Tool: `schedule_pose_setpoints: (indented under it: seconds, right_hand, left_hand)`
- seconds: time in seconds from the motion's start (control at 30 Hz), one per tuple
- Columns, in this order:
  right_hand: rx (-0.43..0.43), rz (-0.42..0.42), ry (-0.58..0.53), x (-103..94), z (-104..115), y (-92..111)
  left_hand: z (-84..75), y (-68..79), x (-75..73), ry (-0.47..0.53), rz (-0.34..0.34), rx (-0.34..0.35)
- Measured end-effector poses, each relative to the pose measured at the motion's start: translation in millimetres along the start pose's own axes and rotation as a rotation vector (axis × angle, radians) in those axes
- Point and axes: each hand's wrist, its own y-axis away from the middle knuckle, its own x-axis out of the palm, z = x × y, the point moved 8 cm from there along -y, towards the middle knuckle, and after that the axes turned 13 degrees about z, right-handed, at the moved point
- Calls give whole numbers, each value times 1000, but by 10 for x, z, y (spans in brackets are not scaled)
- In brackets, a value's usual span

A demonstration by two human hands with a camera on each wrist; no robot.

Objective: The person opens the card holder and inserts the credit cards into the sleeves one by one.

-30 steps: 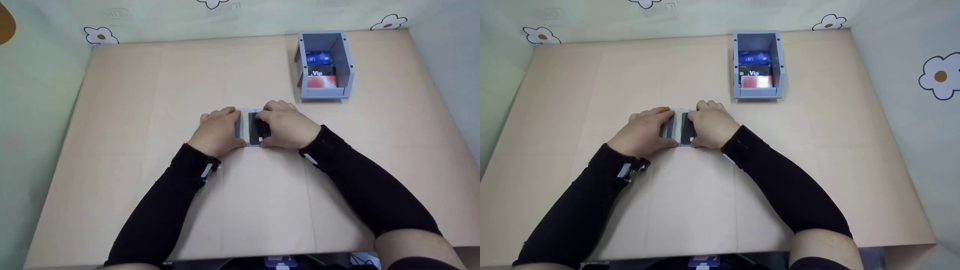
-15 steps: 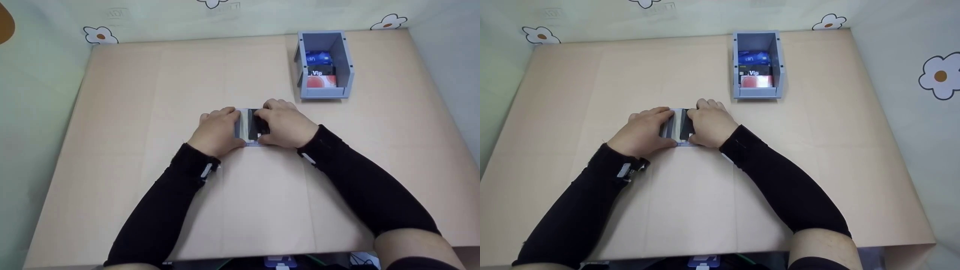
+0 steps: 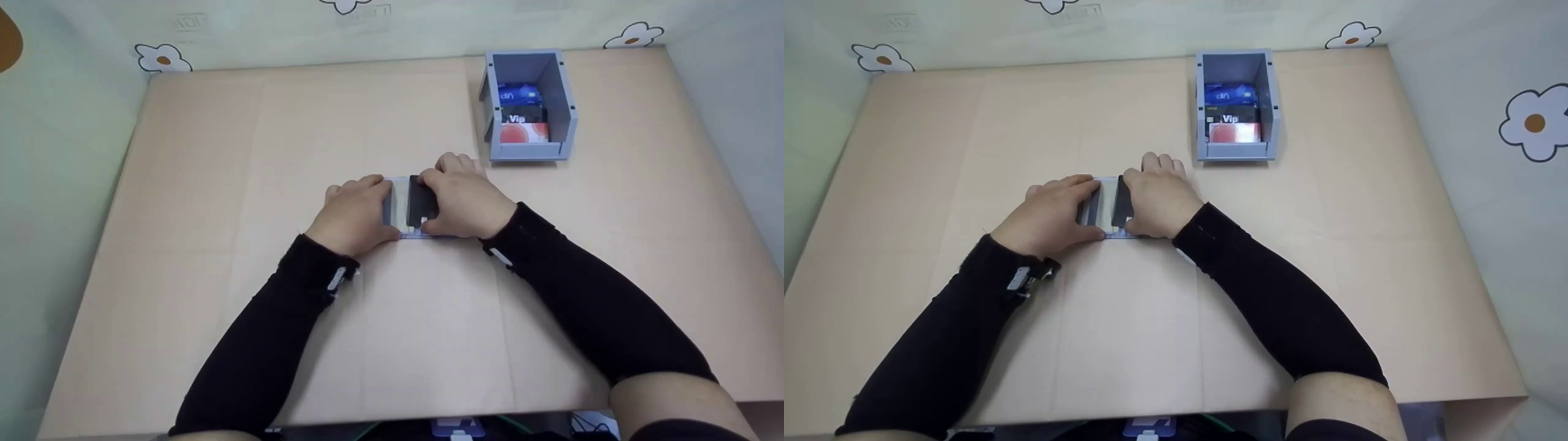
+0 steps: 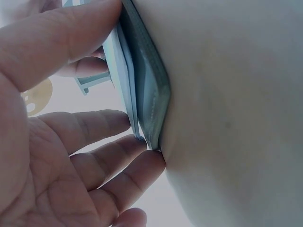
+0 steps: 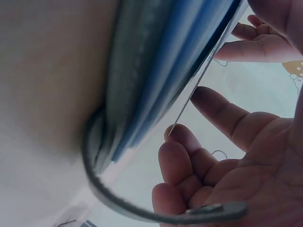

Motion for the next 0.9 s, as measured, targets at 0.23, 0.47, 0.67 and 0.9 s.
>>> schedule_pose_setpoints:
  seconds: [0.23,0.47,0.67,0.9]
  right_hand:
    - [-28,23,6,48,94,-4]
    - [-64,42,-51,38,119,2]
    - [-39,50,-187,-49,78,59]
    - [59,41,-270,-77,52,81]
  left_hand:
    - [-12,14,-10,1,-6,12]
    - [-12,17,-10,-2,-13,26]
    - [-7,15,-2,12,-2,17]
    - [2,8,-3,21,12,-2]
